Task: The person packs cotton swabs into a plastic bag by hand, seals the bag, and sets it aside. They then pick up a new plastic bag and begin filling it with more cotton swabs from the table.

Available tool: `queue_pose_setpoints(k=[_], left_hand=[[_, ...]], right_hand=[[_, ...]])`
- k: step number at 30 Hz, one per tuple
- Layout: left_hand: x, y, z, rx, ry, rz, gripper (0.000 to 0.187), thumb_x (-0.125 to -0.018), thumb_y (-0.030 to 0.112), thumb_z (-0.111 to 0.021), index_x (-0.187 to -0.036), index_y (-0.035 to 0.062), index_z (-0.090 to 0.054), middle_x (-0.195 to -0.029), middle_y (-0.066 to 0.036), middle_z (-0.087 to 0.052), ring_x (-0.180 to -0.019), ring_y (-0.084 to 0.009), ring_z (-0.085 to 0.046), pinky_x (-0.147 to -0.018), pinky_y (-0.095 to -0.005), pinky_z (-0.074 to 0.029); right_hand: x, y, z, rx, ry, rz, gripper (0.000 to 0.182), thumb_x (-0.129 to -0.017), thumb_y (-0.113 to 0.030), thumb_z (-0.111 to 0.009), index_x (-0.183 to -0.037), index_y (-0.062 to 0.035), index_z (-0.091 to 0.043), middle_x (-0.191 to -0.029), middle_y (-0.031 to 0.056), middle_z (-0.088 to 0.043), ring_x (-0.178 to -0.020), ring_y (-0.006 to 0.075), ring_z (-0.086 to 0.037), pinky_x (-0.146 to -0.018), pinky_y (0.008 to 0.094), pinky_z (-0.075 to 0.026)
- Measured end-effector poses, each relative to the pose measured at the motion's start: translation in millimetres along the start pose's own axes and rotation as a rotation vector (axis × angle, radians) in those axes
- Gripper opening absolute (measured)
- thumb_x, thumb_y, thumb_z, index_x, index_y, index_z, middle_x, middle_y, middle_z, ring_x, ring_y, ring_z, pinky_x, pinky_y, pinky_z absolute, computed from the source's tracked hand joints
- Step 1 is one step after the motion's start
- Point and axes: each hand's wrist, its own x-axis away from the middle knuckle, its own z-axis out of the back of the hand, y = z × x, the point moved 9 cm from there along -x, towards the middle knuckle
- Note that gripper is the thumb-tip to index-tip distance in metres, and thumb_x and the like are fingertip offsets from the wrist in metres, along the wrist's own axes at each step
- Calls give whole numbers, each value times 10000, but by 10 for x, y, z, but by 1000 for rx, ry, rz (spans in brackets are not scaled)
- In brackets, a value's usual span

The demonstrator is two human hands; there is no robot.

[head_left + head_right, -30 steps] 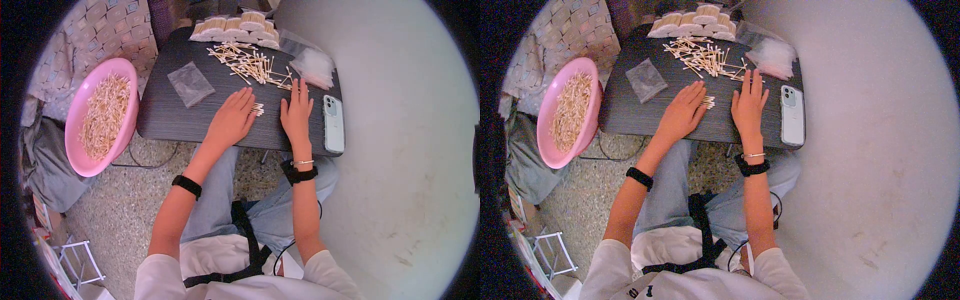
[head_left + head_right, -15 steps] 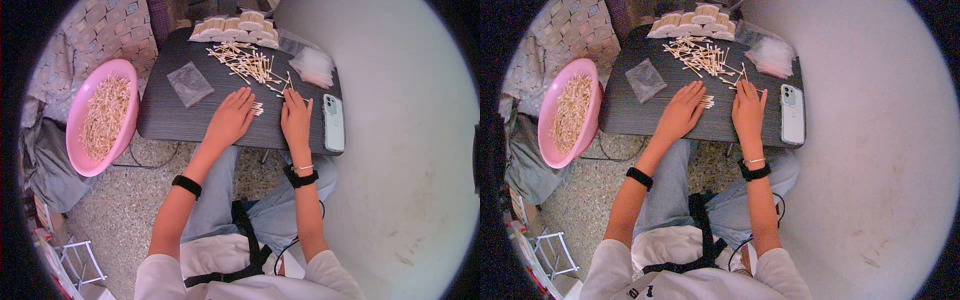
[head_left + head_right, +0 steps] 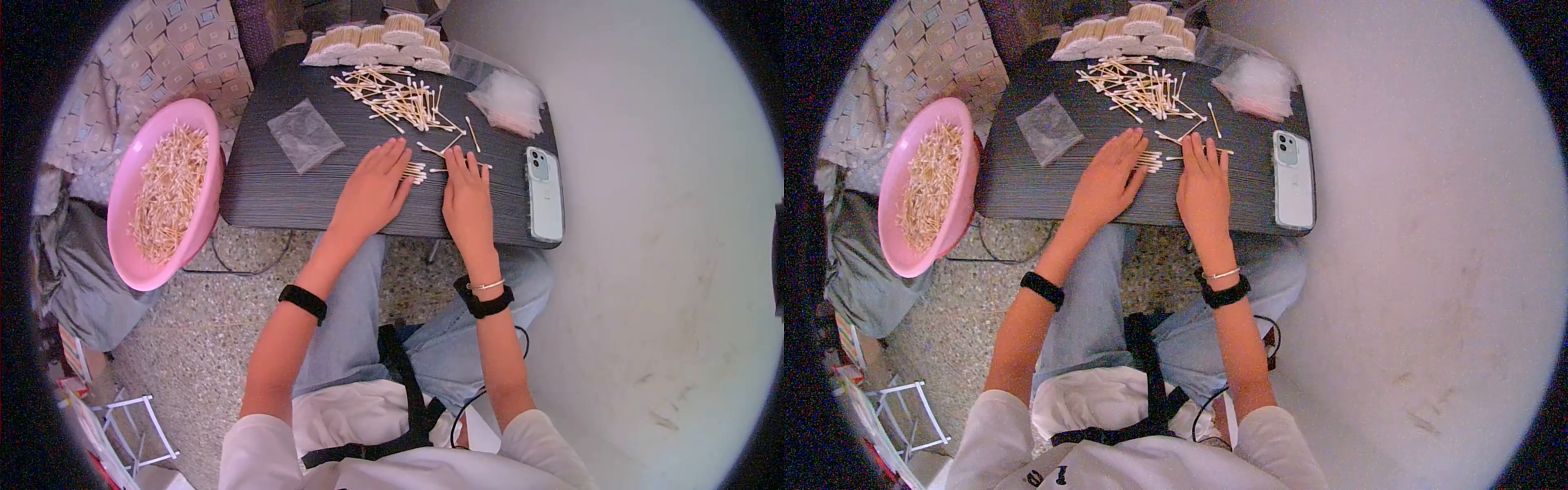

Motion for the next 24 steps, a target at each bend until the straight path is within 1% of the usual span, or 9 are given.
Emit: queue_pose_setpoints(k=[4, 7, 13, 16, 19, 22, 24], left_hand=[[28, -1, -50, -55, -39, -4, 339, -867, 181, -515, -1150, -3, -543, -1277, -189, -473, -1210, -317, -429, -1039, -402, -317], [44, -1, -27, -31, -24, -3, 316, -865, 180, -521, -1116, -6, -568, -1245, -193, -502, -1186, -321, -456, -1030, -401, -331], [46, 9, -9, -47, -2, -16, 314, -854, 166, -533, -1110, -13, -570, -1211, -196, -529, -1158, -328, -484, -1018, -400, -349], [40, -36, -10, 8, 4, 31, 336, -850, 151, -534, -1144, -12, -543, -1242, -194, -505, -1172, -328, -470, -1018, -399, -348], [12, 2, 135, 24, 117, 29, 370, -848, 144, -533, -1186, -5, -510, -1279, -185, -472, -1193, -325, -447, -1016, -401, -348], [2, 16, 73, 27, 53, -7, 394, -850, 152, -537, -1211, 3, -490, -1305, -177, -446, -1211, -322, -427, -1021, -409, -337], [-1, 22, 61, 10, 45, -11, 392, -855, 173, -538, -1208, 8, -497, -1301, -176, -452, -1215, -328, -420, -1028, -419, -322]], right_hand=[[-72, -18, -55, -43, 25, -12, 435, -806, -11, -465, -1240, 10, -453, -1296, 171, -454, -1195, 361, -416, -1027, 413, -319], [-99, -5, -79, -58, 44, -31, 427, -807, -10, -467, -1234, 11, -457, -1289, 170, -463, -1193, 357, -421, -1011, 394, -345], [-168, 36, -83, -70, 81, -59, 358, -813, -39, -486, -1164, 18, -521, -1221, 161, -527, -1171, 327, -449, -984, 392, -367], [-151, -79, -30, 3, 114, -69, 335, -820, -60, -494, -1143, 9, -544, -1200, 147, -548, -1144, 303, -478, -972, 409, -359], [-120, -172, -6, 4, 98, -66, 328, -825, -71, -499, -1141, 2, -550, -1202, 130, -552, -1123, 287, -495, -977, 434, -331], [-93, -193, -32, -55, 83, -49, 334, -822, -62, -501, -1148, -11, -552, -1199, 118, -556, -1147, 275, -481, -998, 458, -294], [-97, -189, -70, -240, 64, 3, 343, -822, -53, -497, -1159, -23, -549, -1210, 121, -546, -1176, 285, -455, -1017, 461, -274]])
